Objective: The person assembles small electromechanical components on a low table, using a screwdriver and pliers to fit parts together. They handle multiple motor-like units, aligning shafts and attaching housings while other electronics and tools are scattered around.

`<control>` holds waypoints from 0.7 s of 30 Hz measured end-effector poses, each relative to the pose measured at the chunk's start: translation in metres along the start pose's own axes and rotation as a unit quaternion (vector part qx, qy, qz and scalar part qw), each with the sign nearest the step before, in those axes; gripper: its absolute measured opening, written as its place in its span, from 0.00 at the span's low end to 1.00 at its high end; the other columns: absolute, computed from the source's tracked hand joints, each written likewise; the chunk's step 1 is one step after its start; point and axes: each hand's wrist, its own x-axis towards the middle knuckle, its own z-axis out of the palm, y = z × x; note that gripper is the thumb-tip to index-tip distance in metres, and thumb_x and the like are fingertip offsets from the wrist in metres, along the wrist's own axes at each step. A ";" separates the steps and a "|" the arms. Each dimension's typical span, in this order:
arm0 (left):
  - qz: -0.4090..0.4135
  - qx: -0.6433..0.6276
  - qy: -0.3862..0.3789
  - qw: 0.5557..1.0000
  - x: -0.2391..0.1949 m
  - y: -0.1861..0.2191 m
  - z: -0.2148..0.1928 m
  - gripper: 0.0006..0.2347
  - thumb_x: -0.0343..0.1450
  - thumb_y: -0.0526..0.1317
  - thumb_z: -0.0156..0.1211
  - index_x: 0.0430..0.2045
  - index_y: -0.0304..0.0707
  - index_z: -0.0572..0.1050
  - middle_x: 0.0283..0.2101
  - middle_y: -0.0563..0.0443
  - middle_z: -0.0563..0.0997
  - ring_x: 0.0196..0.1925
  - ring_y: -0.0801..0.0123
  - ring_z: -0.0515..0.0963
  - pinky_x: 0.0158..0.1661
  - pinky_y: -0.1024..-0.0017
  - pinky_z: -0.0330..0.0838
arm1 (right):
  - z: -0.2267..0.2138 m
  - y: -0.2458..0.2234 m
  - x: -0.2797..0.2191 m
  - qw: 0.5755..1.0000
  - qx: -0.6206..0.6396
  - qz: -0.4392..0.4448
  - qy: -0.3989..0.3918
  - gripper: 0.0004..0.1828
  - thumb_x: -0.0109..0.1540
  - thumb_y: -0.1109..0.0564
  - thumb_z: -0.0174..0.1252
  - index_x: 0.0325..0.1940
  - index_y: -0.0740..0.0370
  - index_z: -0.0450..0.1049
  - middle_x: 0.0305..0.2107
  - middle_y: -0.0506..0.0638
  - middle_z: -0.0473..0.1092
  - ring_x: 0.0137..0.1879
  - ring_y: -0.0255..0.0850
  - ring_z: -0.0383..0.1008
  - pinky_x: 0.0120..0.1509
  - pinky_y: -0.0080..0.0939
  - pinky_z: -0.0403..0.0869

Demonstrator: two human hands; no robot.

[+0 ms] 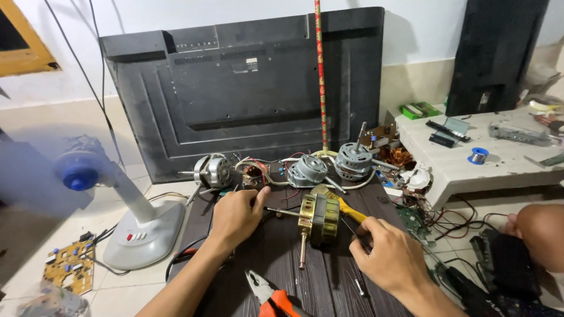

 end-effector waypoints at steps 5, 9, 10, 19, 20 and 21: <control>0.014 0.007 0.029 0.999 0.002 -0.004 0.011 0.25 0.76 0.56 0.50 0.11 0.41 0.70 0.16 0.45 0.78 0.23 0.43 0.77 0.26 0.53 0.65 | -0.005 -0.003 0.000 1.000 0.005 0.002 -0.018 0.13 0.61 0.41 0.54 0.45 0.44 0.76 0.34 0.34 0.78 0.31 0.31 0.78 0.33 0.34 0.80; 0.014 -0.027 0.021 0.999 0.000 -0.001 0.006 0.25 0.77 0.55 0.52 0.09 0.40 0.66 0.13 0.46 0.73 0.18 0.49 0.73 0.24 0.58 0.62 | -0.011 -0.007 -0.003 0.999 0.000 0.014 -0.029 0.15 0.60 0.40 0.52 0.45 0.43 0.76 0.43 0.35 0.79 0.41 0.40 0.82 0.42 0.47 0.80; 0.010 -0.026 0.024 0.999 0.002 0.000 0.000 0.25 0.77 0.55 0.52 0.09 0.40 0.66 0.13 0.46 0.73 0.18 0.49 0.73 0.24 0.58 0.62 | -0.013 -0.008 -0.003 1.000 0.000 0.010 -0.029 0.15 0.60 0.40 0.52 0.45 0.43 0.76 0.43 0.35 0.79 0.41 0.40 0.82 0.42 0.47 0.80; -0.181 -0.098 0.020 0.978 0.019 -0.028 -0.036 0.15 0.75 0.48 0.51 0.37 0.35 0.79 0.37 0.42 0.85 0.38 0.55 0.83 0.41 0.57 0.72 | -0.004 -0.004 -0.001 0.998 -0.039 0.007 -0.050 0.19 0.62 0.35 0.49 0.51 0.42 0.71 0.41 0.37 0.78 0.44 0.42 0.82 0.46 0.48 0.82; -0.156 -0.050 0.015 0.986 0.020 -0.030 -0.032 0.13 0.73 0.48 0.55 0.35 0.39 0.81 0.38 0.43 0.85 0.42 0.52 0.81 0.44 0.56 0.72 | -0.003 -0.003 0.000 0.998 -0.036 0.003 -0.047 0.20 0.62 0.35 0.50 0.53 0.43 0.71 0.40 0.37 0.78 0.42 0.40 0.83 0.45 0.45 0.83; -0.131 -0.001 0.011 0.991 0.021 -0.033 -0.029 0.11 0.70 0.48 0.58 0.32 0.43 0.82 0.40 0.44 0.85 0.46 0.49 0.80 0.47 0.54 0.72 | -0.001 -0.002 0.001 0.998 -0.033 -0.002 -0.044 0.21 0.62 0.35 0.50 0.54 0.43 0.71 0.39 0.37 0.79 0.39 0.38 0.83 0.44 0.43 0.85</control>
